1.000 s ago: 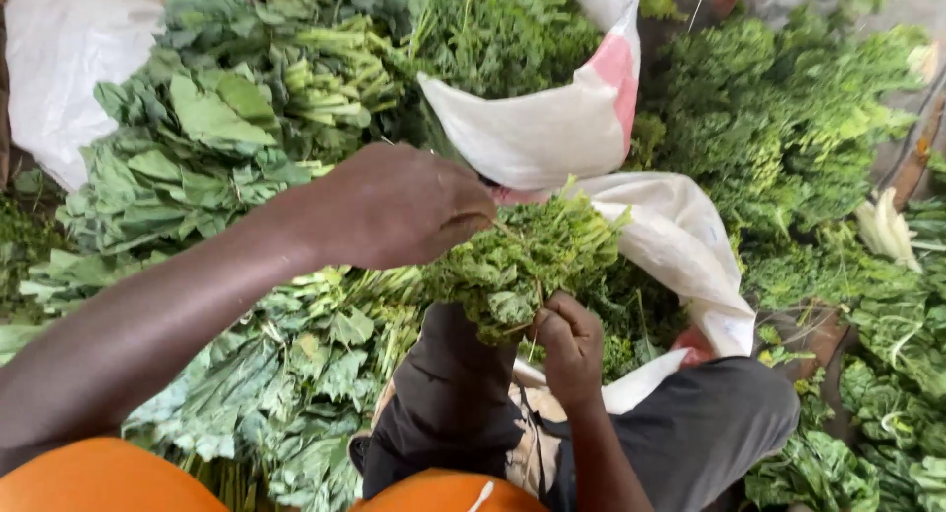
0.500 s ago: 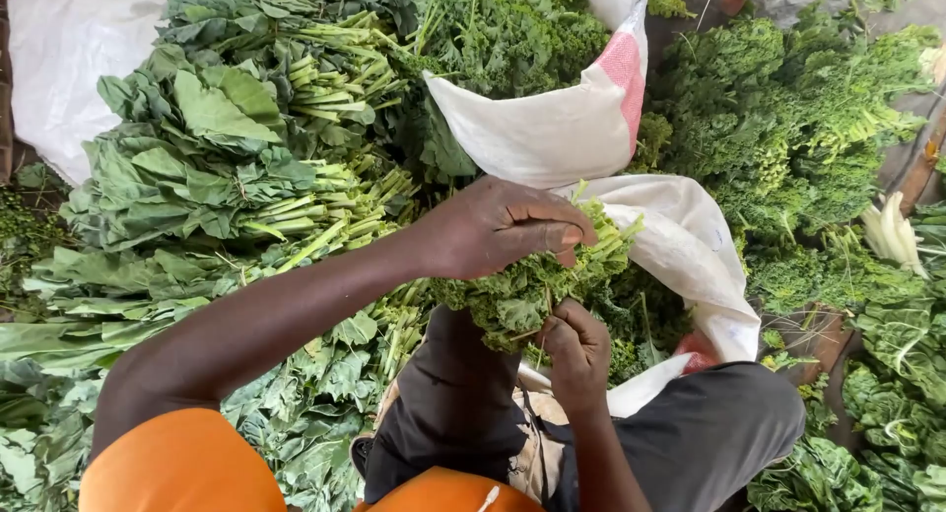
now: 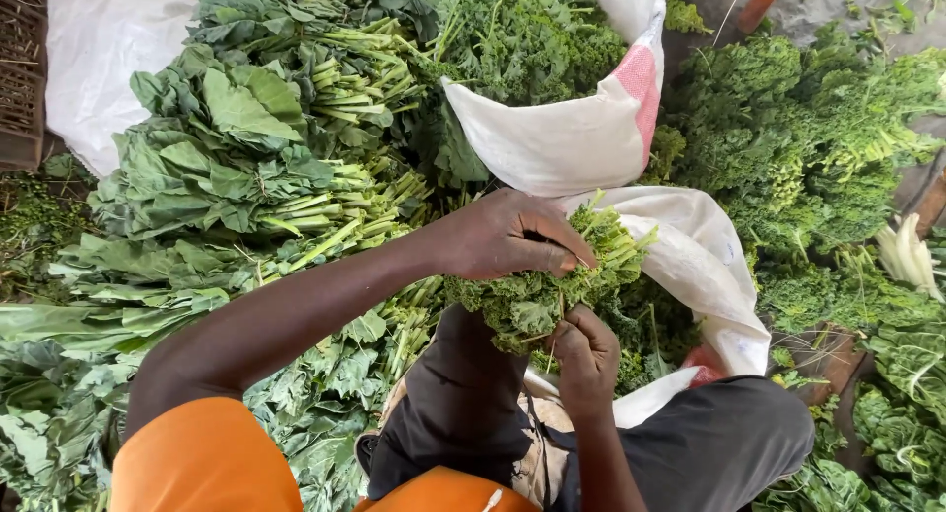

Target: Sorting and bundling leafy greens using twine

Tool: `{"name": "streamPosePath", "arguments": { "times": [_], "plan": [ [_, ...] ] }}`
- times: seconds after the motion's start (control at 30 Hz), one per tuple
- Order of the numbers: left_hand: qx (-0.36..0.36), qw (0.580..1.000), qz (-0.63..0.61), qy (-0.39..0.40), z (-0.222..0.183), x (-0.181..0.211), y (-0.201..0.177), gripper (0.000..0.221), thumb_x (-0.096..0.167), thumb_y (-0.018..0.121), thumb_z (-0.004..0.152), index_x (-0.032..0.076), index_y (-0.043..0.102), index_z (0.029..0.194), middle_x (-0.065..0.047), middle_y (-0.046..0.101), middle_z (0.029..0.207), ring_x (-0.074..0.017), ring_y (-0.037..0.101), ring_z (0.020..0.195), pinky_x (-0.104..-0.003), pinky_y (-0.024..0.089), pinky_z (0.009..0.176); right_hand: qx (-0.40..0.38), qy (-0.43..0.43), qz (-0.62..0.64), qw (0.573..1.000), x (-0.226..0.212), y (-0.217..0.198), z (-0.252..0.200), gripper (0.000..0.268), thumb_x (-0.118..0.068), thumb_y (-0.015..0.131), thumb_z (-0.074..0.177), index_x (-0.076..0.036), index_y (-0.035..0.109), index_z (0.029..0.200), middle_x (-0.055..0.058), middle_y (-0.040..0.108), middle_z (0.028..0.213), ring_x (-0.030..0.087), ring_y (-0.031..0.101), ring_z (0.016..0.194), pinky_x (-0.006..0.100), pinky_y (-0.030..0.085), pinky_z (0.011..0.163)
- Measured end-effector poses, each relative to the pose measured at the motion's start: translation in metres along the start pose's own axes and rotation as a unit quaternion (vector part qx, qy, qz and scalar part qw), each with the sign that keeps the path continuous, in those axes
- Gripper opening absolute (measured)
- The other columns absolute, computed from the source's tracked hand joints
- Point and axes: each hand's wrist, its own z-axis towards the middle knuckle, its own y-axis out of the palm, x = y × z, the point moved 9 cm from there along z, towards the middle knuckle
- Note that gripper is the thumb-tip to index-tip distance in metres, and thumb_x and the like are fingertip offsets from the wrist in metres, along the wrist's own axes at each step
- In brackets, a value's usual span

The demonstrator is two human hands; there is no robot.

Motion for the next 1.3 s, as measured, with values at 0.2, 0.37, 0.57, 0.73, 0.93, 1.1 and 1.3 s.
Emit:
{"name": "streamPosePath", "arguments": {
  "times": [0.2,0.37,0.57,0.73,0.93,1.1,1.3],
  "plan": [
    [0.033,0.999,0.038,0.019,0.001,-0.005,-0.003,0.028,0.028,0.072,0.107,0.014,0.087,0.126,-0.003,0.085,0.109,-0.013,0.071,0.084,-0.031,0.061,0.078,0.001,-0.002,0.002,1.0,0.004,-0.002,0.001,0.022,-0.009,0.053,0.097,-0.008,0.062,0.078,0.003,0.061,0.068,0.012,0.044,0.061,0.029,0.038,0.059],
    [-0.035,0.995,0.06,0.071,-0.002,-0.004,0.005,0.044,0.036,0.055,0.113,0.013,0.08,0.141,-0.008,0.071,0.116,-0.0235,0.074,0.099,-0.041,0.06,0.089,0.01,0.007,0.0,1.0,0.009,-0.006,-0.001,0.02,-0.01,0.053,0.097,-0.009,0.06,0.079,0.001,0.06,0.067,0.01,0.039,0.059,0.028,0.034,0.055],
    [0.056,0.998,-0.021,0.021,-0.002,-0.008,-0.007,0.025,0.009,0.088,0.095,0.012,0.089,0.12,0.001,0.086,0.098,-0.0059,0.065,0.074,-0.024,0.051,0.065,0.007,0.002,-0.008,1.0,0.008,-0.005,-0.001,0.023,-0.01,0.055,0.098,-0.009,0.063,0.077,0.001,0.06,0.068,0.01,0.041,0.06,0.028,0.036,0.056],
    [0.105,0.989,0.086,0.053,-0.003,-0.007,-0.008,0.018,0.025,0.093,0.093,0.02,0.093,0.11,0.002,0.068,0.109,-0.0103,0.063,0.09,-0.028,0.053,0.079,0.006,0.006,0.019,1.0,0.015,-0.008,-0.001,0.022,-0.007,0.054,0.097,-0.007,0.065,0.078,0.002,0.06,0.07,0.009,0.04,0.061,0.027,0.035,0.055],
    [0.11,0.979,0.16,0.059,-0.01,-0.005,-0.011,0.028,0.026,0.085,0.095,0.022,0.088,0.123,-0.02,0.084,0.138,-0.0228,0.084,0.088,-0.039,0.062,0.076,0.009,-0.008,0.002,1.0,0.014,-0.008,-0.002,0.026,-0.009,0.056,0.098,-0.005,0.069,0.076,0.001,0.059,0.072,0.01,0.043,0.062,0.028,0.037,0.057],
    [0.133,0.986,0.096,0.026,-0.016,-0.009,-0.014,0.024,0.017,0.093,0.088,0.016,0.091,0.112,-0.01,0.086,0.117,-0.022,0.066,0.101,-0.035,0.056,0.081,0.003,-0.009,0.019,1.0,0.013,-0.004,-0.003,0.026,-0.008,0.057,0.098,-0.006,0.069,0.075,0.0,0.058,0.071,0.01,0.043,0.061,0.028,0.036,0.056],
    [0.132,0.979,0.153,-0.01,-0.013,-0.01,-0.018,0.024,0.031,0.092,0.088,0.021,0.094,0.109,-0.001,0.079,0.109,-0.0126,0.061,0.071,-0.032,0.051,0.065,0.001,-0.002,0.024,1.0,0.01,-0.003,0.0,0.023,-0.009,0.055,0.097,-0.007,0.065,0.076,0.003,0.062,0.07,0.01,0.042,0.061,0.028,0.036,0.057]
  ]
}}
